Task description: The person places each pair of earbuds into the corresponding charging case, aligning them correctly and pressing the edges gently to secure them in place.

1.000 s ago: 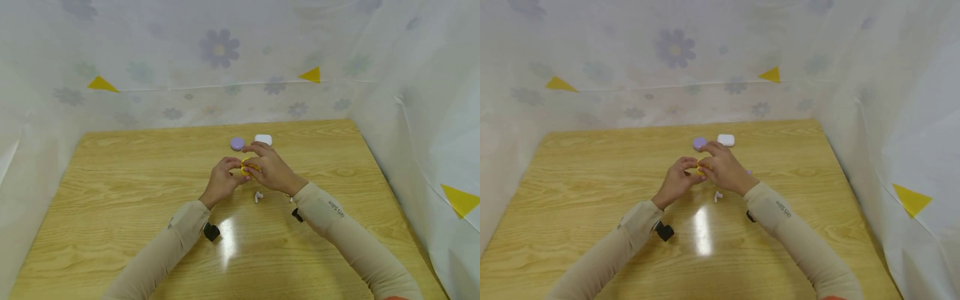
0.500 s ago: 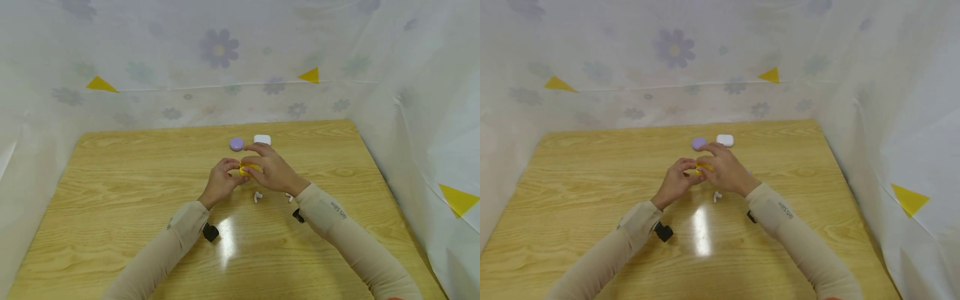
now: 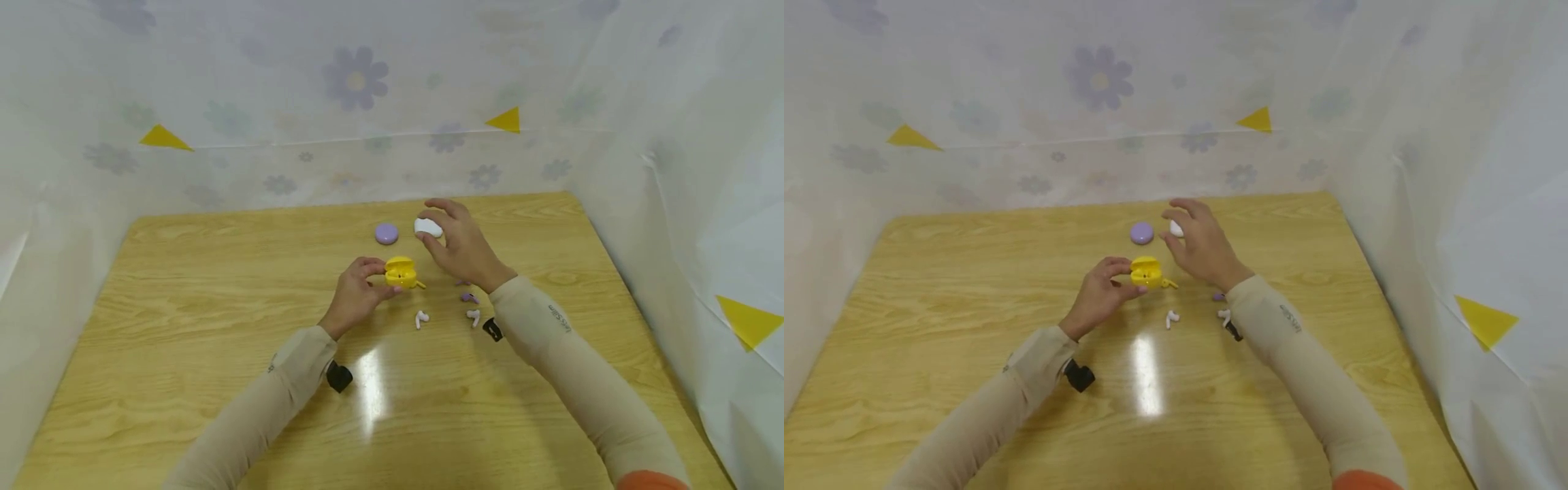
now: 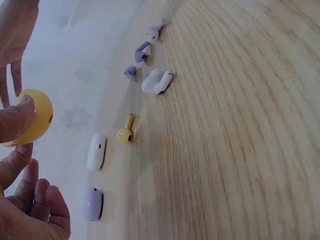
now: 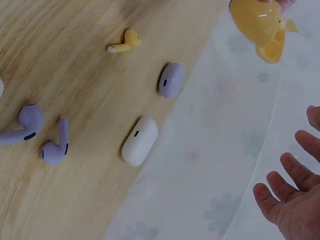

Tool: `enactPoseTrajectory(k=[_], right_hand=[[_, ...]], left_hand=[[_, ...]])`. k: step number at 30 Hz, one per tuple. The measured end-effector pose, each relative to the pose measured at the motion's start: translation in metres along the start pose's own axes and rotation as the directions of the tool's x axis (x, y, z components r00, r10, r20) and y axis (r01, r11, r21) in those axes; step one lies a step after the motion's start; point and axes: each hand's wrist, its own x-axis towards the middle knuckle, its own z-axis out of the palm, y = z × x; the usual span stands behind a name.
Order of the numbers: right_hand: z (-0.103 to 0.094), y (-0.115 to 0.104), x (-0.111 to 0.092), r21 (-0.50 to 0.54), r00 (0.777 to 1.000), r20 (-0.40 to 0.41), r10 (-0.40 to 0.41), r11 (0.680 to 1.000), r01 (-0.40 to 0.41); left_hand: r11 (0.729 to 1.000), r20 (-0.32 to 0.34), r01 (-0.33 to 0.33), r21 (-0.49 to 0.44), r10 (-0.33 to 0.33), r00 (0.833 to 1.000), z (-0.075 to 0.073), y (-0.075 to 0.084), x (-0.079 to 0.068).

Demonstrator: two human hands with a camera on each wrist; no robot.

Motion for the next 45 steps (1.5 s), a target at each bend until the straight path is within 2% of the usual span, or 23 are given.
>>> enactPoseTrajectory(k=[6, 9, 11, 15, 17, 19, 25, 27, 31, 33, 40, 45], right_hand=[[0.011, 0.017, 0.001, -0.043, 0.997, 0.048, 0.065, 0.997, -0.063], [0.021, 0.026, -0.002, -0.093, 0.987, 0.128, 0.101, 0.992, -0.089], [0.028, 0.033, -0.004, -0.134, 0.973, 0.197, 0.122, 0.986, -0.097], [0.041, 0.042, -0.010, -0.195, 0.928, 0.333, 0.169, 0.975, -0.107], [0.048, 0.045, -0.013, -0.205, 0.906, 0.378, 0.188, 0.972, -0.116], [0.054, 0.046, -0.017, -0.213, 0.895, 0.405, 0.188, 0.971, -0.107], [0.067, 0.041, -0.024, -0.225, 0.891, 0.446, 0.085, 0.974, 0.020], [0.069, 0.037, -0.025, -0.231, 0.881, 0.463, 0.098, 0.973, 0.013], [0.071, 0.031, -0.026, -0.254, 0.857, 0.481, 0.185, 0.965, -0.066], [0.071, 0.029, -0.027, -0.268, 0.852, 0.481, 0.207, 0.960, -0.082], [0.074, 0.029, -0.028, -0.268, 0.873, 0.446, 0.199, 0.960, -0.082], [0.076, 0.032, -0.028, -0.256, 0.878, 0.439, 0.189, 0.963, -0.079]], left_hand=[[1.000, 0.010, 0.008, 0.011, -0.008, 1.000, -0.003, 0.000, 0.001], [1.000, 0.009, 0.009, 0.013, -0.010, 1.000, -0.004, 0.000, 0.000], [1.000, 0.001, 0.007, 0.017, -0.007, 1.000, -0.003, 0.000, 0.000], [1.000, -0.008, 0.003, 0.018, -0.003, 1.000, -0.002, 0.000, -0.002], [1.000, -0.010, -0.001, 0.021, 0.001, 1.000, -0.002, 0.000, -0.002], [1.000, -0.007, 0.004, 0.018, -0.004, 1.000, -0.002, -0.001, -0.002], [1.000, 0.004, 0.024, -0.009, -0.024, 1.000, -0.003, -0.004, -0.002], [1.000, 0.006, 0.026, -0.008, -0.026, 1.000, -0.002, -0.005, -0.002], [1.000, 0.015, 0.028, -0.010, -0.027, 1.000, -0.002, -0.006, -0.001], [0.999, 0.021, 0.030, -0.014, -0.029, 0.999, -0.002, -0.006, -0.001], [0.999, 0.024, 0.039, -0.023, -0.038, 0.999, -0.001, -0.005, 0.001], [0.999, 0.016, 0.032, -0.012, -0.032, 0.999, -0.001, -0.005, 0.000]])
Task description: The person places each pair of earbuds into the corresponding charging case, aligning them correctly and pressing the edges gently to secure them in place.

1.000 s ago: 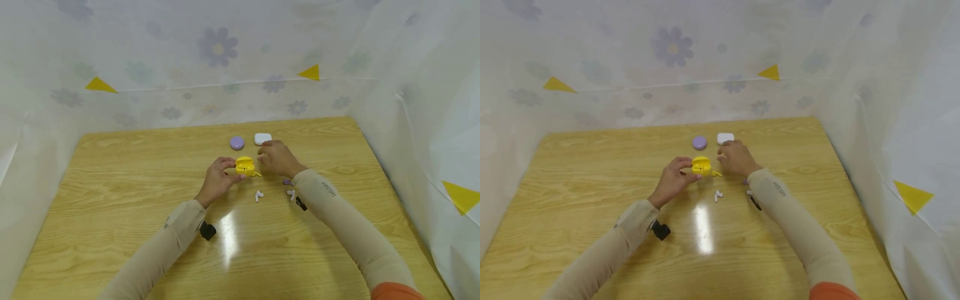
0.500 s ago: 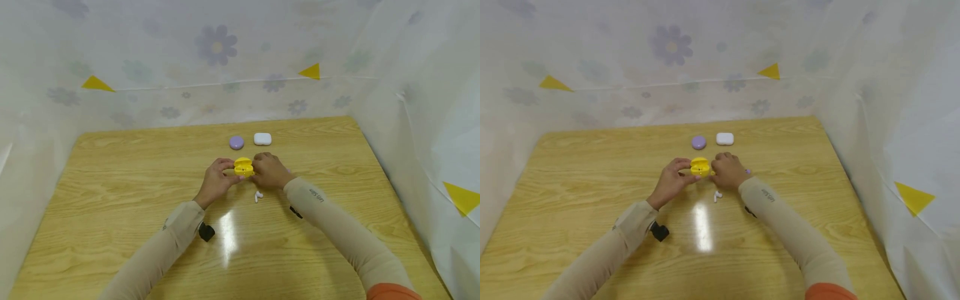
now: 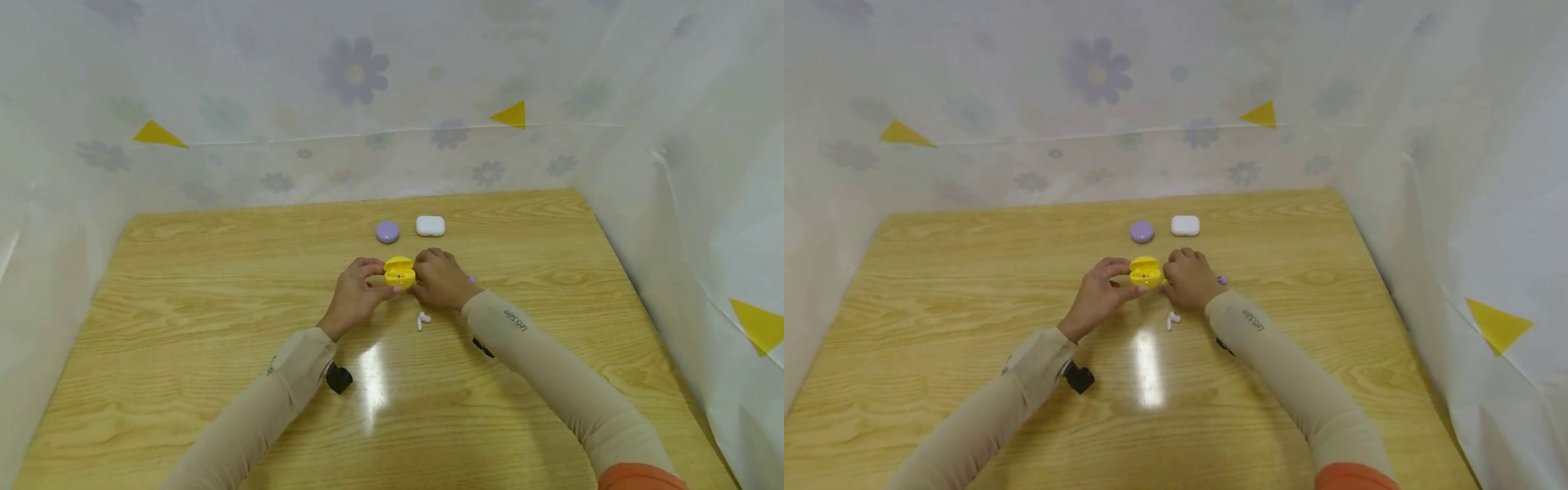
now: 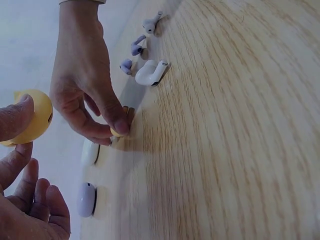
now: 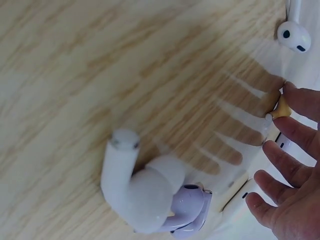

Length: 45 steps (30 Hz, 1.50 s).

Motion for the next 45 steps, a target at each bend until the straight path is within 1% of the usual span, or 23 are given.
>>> enactPoseTrajectory(k=[8, 13, 16, 18, 24, 27, 29, 31, 33, 35, 38, 40, 42, 44, 45], right_hand=[[0.004, 0.001, 0.004, -0.006, 0.999, -0.029, -0.024, 1.000, 0.023], [0.001, 0.000, 0.004, 0.004, 0.999, -0.038, -0.016, 1.000, 0.016], [-0.003, 0.000, 0.003, 0.004, 0.996, -0.082, -0.042, 0.999, 0.042], [-0.008, -0.001, 0.002, 0.007, 0.990, -0.126, -0.068, 0.998, 0.069], [-0.022, 0.000, -0.003, 0.016, 0.959, -0.242, -0.146, 0.988, 0.155], [-0.026, 0.002, -0.008, 0.060, 0.953, -0.271, -0.137, 0.986, 0.158], [-0.030, 0.002, -0.012, 0.128, 0.953, -0.284, -0.102, 0.981, 0.143], [-0.034, 0.001, -0.015, 0.210, 0.954, -0.294, -0.055, 0.970, 0.121], [-0.039, -0.001, -0.018, 0.287, 0.947, -0.320, -0.017, 0.951, 0.115], [-0.044, -0.004, -0.021, 0.357, 0.934, -0.357, 0.012, 0.926, 0.125], [-0.051, -0.010, -0.023, 0.433, 0.909, -0.416, 0.032, 0.886, 0.166], [-0.054, -0.014, -0.025, 0.473, 0.900, -0.434, 0.040, 0.860, 0.190], [-0.056, -0.019, -0.027, 0.502, 0.902, -0.430, 0.034, 0.839, 0.208], [-0.057, -0.023, -0.028, 0.538, 0.912, -0.409, 0.033, 0.816, 0.212], [-0.057, -0.025, -0.029, 0.545, 0.916, -0.400, 0.028, 0.811, 0.213]], left_hand=[[1.000, -0.005, -0.006, 0.011, 0.006, 1.000, 0.000, 0.001, 0.000], [1.000, -0.001, 0.013, 0.000, -0.013, 1.000, -0.001, 0.001, -0.001], [1.000, 0.002, 0.022, -0.009, -0.022, 1.000, -0.002, 0.001, -0.001], [1.000, 0.004, 0.024, -0.011, -0.024, 1.000, -0.003, 0.002, 0.000], [1.000, -0.002, 0.023, -0.001, -0.023, 1.000, -0.004, 0.001, 0.002], [1.000, -0.012, 0.016, -0.002, -0.016, 1.000, -0.002, 0.001, 0.002], [1.000, -0.017, 0.015, -0.003, -0.015, 1.000, -0.001, 0.000, 0.002], [1.000, -0.012, 0.022, -0.011, -0.022, 1.000, 0.000, 0.000, 0.002], [1.000, -0.009, 0.022, -0.016, -0.022, 1.000, 0.000, 0.000, 0.001], [1.000, -0.010, 0.014, -0.015, -0.014, 1.000, 0.001, 0.000, 0.001], [1.000, -0.014, -0.003, -0.011, 0.003, 1.000, 0.001, 0.000, 0.001], [1.000, -0.013, -0.005, -0.009, 0.005, 1.000, 0.001, 0.000, 0.002], [1.000, -0.009, -0.001, -0.009, 0.001, 1.000, 0.002, 0.000, 0.002], [1.000, -0.004, 0.000, -0.006, 0.000, 1.000, 0.002, 0.000, 0.002], [1.000, -0.003, -0.002, -0.005, 0.002, 1.000, 0.002, 0.000, 0.003]])
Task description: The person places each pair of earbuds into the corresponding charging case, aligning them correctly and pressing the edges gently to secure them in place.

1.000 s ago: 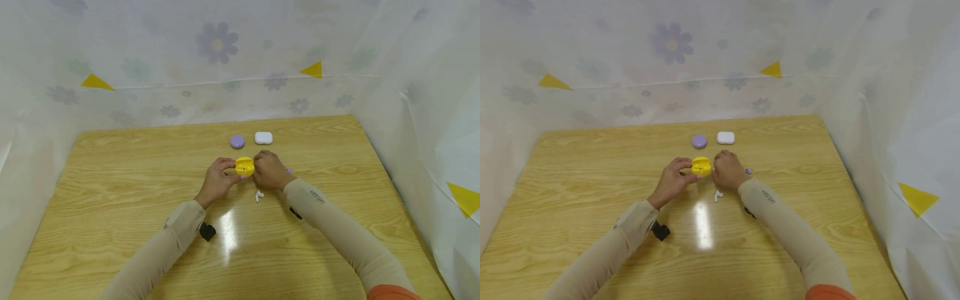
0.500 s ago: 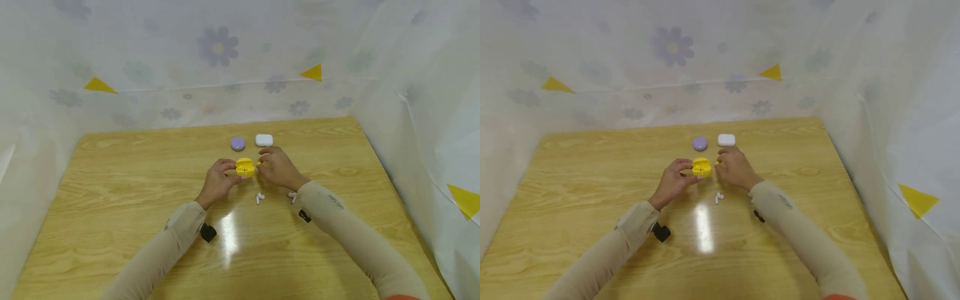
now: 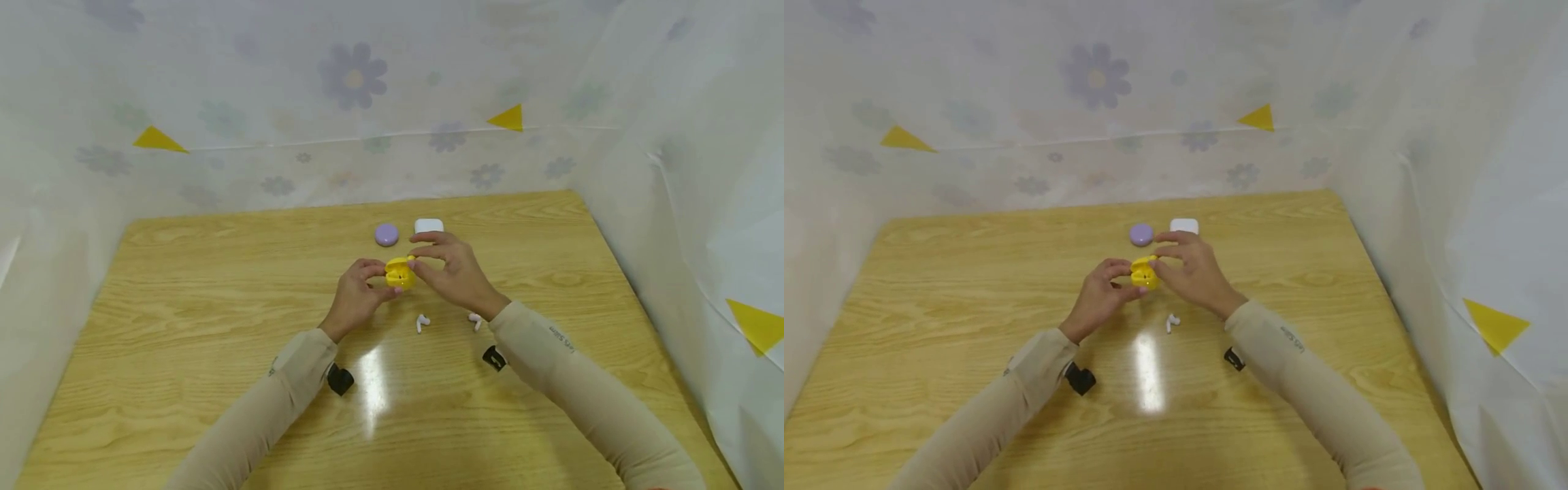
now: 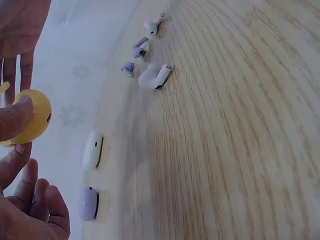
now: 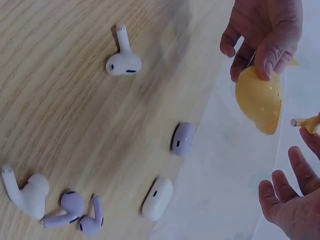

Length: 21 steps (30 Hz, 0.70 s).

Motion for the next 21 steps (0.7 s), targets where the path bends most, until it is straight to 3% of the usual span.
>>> enactPoseTrajectory(k=[21], right_hand=[[0.013, -0.003, 0.000, 0.086, 0.999, 0.031, 0.027, 0.996, -0.030]], left_hand=[[1.000, 0.018, -0.010, -0.019, 0.010, 1.000, -0.001, 0.004, 0.002]])
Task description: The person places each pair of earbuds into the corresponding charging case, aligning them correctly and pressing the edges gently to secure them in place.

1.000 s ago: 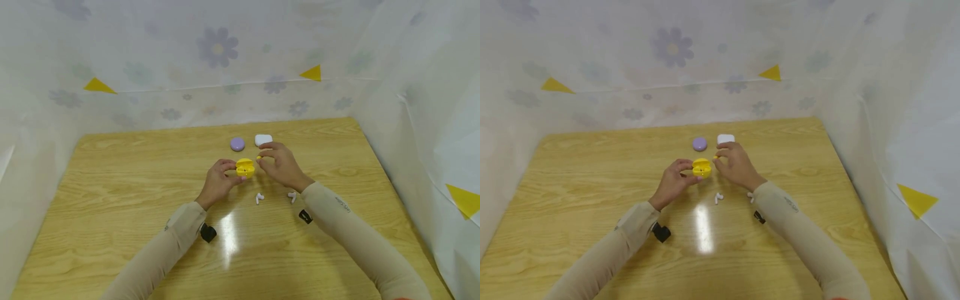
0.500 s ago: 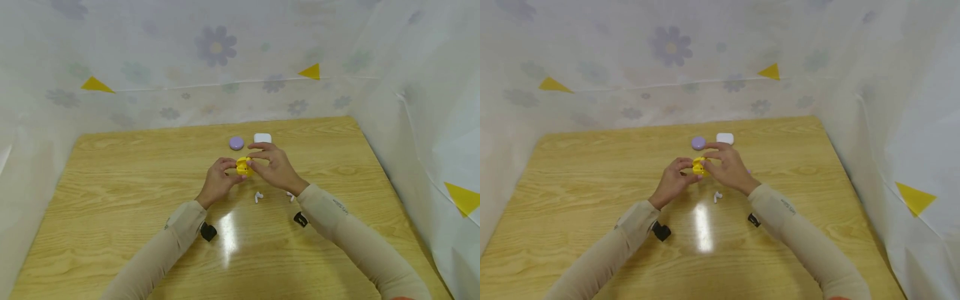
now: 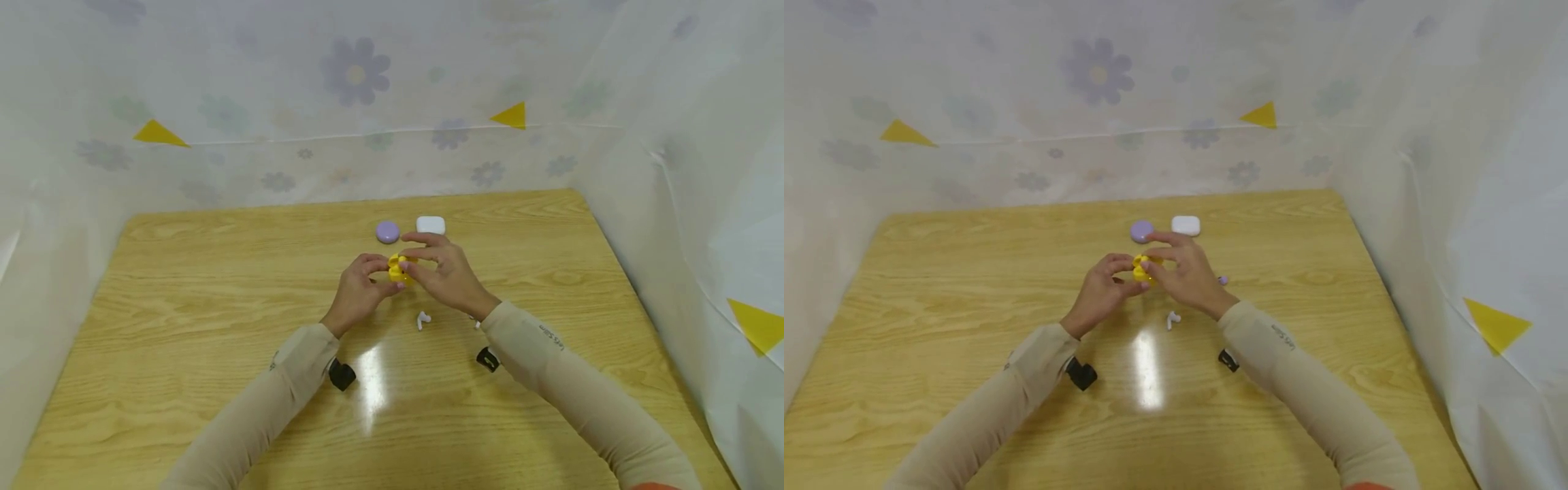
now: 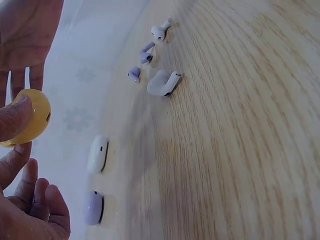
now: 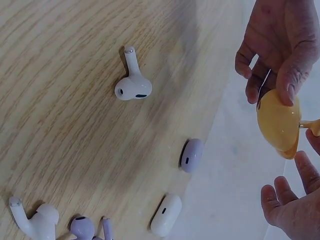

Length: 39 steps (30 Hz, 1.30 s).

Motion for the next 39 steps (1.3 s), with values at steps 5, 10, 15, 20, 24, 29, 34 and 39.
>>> enactPoseTrajectory(k=[5, 10, 15, 20, 24, 29, 34, 39], right_hand=[[0.0003, 0.0002, -0.0011, -0.008, 1.000, 0.004, 0.012, 1.000, -0.011], [0.0002, 0.0021, -0.0025, -0.020, 1.000, 0.013, 0.022, 1.000, -0.022], [-0.0007, 0.0048, -0.0033, -0.040, 1.000, 0.006, 0.003, 0.999, -0.003], [-0.0019, 0.0052, -0.0034, -0.041, 1.000, -0.007, -0.006, 0.999, 0.006], [-0.0002, 0.0020, -0.0029, 0.005, 1.000, -0.002, 0.012, 1.000, -0.012], [0.0016, 0.0000, -0.0026, 0.038, 1.000, -0.003, 0.016, 0.999, -0.016], [0.0019, 0.0032, -0.0033, 0.023, 1.000, -0.026, 0.002, 1.000, -0.001], [0.0006, 0.0070, -0.0037, -0.054, 0.997, -0.040, -0.072, 0.996, 0.070]], left_hand=[[1.000, -0.001, -0.005, -0.006, 0.005, 1.000, 0.0003, 0.0007, -0.0001], [1.000, 0.000, 0.015, -0.017, -0.015, 1.000, 0.0006, 0.0013, -0.0004], [0.999, -0.004, 0.021, -0.023, -0.021, 1.000, 0.0004, 0.0013, -0.0006], [0.999, -0.009, 0.015, -0.034, -0.015, 1.000, -0.0003, 0.0010, -0.0005], [1.000, -0.013, 0.007, -0.026, -0.007, 1.000, -0.0004, 0.0016, -0.0007], [1.000, -0.010, 0.004, -0.017, -0.004, 1.000, -0.0006, 0.0033, -0.0010], [1.000, -0.018, -0.003, -0.011, 0.003, 1.000, -0.0011, 0.0034, -0.0006], [1.000, -0.024, -0.007, -0.012, 0.007, 1.000, -0.0017, 0.0034, -0.0009]])
